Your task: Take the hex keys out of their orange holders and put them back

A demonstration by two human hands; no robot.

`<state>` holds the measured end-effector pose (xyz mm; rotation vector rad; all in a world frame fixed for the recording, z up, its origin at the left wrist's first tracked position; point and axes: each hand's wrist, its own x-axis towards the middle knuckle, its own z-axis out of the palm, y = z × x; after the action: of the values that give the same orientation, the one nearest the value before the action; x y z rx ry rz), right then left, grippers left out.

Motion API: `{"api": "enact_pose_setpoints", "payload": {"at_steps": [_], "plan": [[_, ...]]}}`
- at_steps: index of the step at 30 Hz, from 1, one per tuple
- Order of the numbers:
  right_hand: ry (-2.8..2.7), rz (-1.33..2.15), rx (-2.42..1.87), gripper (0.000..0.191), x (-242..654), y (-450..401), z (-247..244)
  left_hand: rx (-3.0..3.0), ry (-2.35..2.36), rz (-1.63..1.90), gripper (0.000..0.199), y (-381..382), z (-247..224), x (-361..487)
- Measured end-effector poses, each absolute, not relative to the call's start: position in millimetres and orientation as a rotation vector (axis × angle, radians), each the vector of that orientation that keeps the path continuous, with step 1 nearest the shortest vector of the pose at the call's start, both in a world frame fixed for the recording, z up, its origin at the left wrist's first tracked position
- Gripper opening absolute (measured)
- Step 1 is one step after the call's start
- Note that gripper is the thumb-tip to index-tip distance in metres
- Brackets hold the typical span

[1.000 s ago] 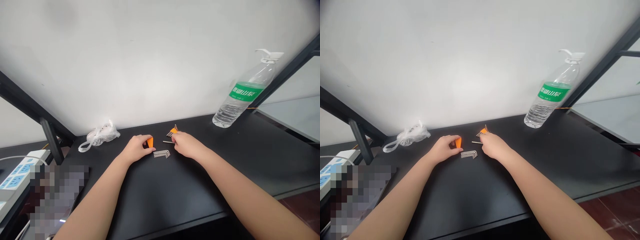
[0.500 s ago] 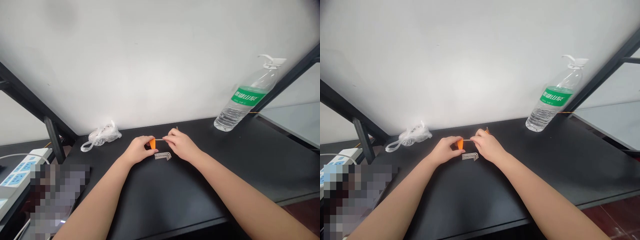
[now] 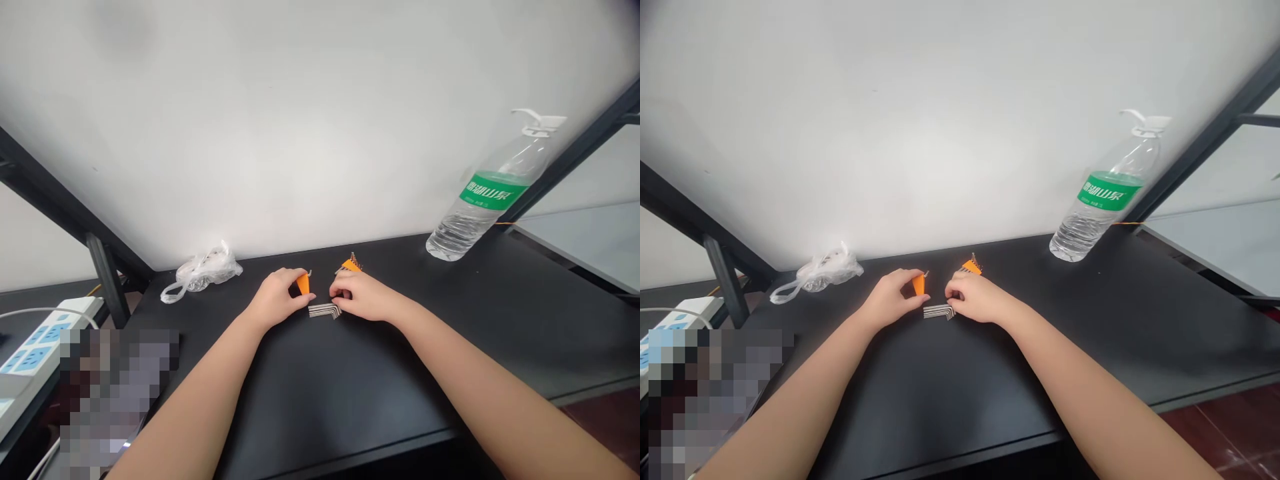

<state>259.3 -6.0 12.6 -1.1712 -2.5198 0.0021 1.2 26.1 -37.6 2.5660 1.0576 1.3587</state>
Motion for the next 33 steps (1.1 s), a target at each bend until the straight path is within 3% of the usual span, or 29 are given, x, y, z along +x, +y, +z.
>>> {"api": "enact_pose_setpoints", "payload": {"at_steps": [11, 21, 27, 33], "plan": [[-2.538, -0.002, -1.307, 0.005, 261.8, -8.9, 11.0, 2.514, 1.134, 1.308, 0.05, 29.6, -38.2, -0.9], [-2.361, -0.044, -1.51, 0.023, 262.4, -5.4, 13.7, 2.613, 1.055, 1.277, 0.046, 27.1, -36.2, 1.7], [-2.367, -0.242, -1.649, 0.018, 260.1, -8.9, 13.3, 2.599, 1.045, 1.271, 0.047, 25.7, -35.5, 2.8], [-2.394, -0.196, -1.255, 0.016, 254.8, -10.8, 13.5, 2.57, 1.014, 1.255, 0.047, 22.7, -33.0, 1.6]]}}
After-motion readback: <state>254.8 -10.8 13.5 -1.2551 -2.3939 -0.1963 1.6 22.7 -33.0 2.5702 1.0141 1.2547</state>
